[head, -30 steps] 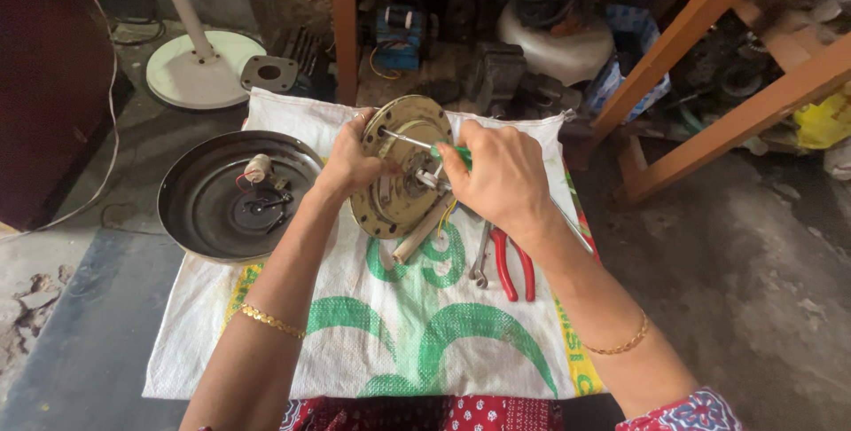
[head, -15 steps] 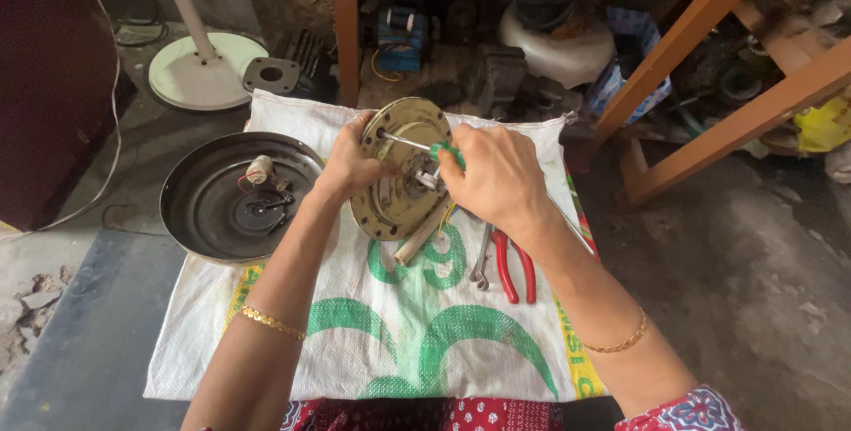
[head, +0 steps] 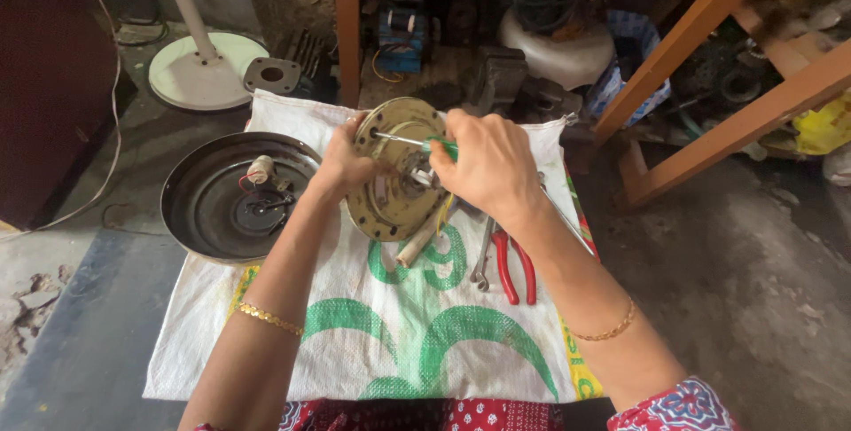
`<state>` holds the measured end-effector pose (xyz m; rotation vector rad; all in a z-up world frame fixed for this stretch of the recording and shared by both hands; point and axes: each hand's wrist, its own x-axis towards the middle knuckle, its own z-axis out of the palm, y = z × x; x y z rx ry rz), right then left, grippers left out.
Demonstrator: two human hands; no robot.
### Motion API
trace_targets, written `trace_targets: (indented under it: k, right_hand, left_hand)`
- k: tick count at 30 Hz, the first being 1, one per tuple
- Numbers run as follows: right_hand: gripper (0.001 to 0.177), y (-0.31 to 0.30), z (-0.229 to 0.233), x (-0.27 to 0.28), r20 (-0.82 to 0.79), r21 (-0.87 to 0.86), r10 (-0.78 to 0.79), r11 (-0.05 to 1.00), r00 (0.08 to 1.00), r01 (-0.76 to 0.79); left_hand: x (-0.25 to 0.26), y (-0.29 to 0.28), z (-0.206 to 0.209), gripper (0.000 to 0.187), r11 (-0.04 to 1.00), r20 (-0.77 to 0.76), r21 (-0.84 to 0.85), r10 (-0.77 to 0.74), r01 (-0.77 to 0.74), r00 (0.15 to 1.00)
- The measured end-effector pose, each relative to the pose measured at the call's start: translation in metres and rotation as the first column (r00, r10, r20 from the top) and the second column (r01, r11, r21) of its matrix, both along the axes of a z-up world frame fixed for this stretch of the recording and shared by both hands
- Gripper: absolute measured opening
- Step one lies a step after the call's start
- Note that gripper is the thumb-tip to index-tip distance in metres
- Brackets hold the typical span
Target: The person disassembles a ceiling fan motor using a screwdriver to remove screws from the casing and then prying the housing apart by hand and using tools.
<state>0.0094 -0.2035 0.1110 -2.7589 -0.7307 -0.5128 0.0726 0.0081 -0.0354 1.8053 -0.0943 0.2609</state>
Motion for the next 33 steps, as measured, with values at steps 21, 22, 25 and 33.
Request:
trace_targets:
  k: [21,22,25,33]
  right_hand:
    - [0.029,0.015,-0.015,0.054,-0.135,0.056,0.395,0.919,0.909,-0.391]
    - [0.028,0.016,-0.015,0.053,-0.163,0.033,0.382,0.923,0.910,-0.382]
    - [0.028,0.027,-0.015,0.050,-0.126,-0.005,0.447,0.893,0.886,-0.451]
    - [0.033,0.049,-0.028,0.033,-0.106,0.093,0.531,0.847,0.841,-0.524]
  left_hand:
    - [-0.040,-0.039,-0.050,0.082,0.561,-0.411,-0.673,0.258,-0.481,0.875]
    - [-0.046,-0.043,-0.055,0.082,0.550,-0.385,-0.696,0.257,-0.462,0.887]
    - [-0.063,-0.053,-0.063,0.082,0.523,-0.323,-0.745,0.261,-0.415,0.910]
    - [-0.091,-0.064,-0.082,0.083,0.421,-0.290,-0.835,0.209,-0.353,0.934]
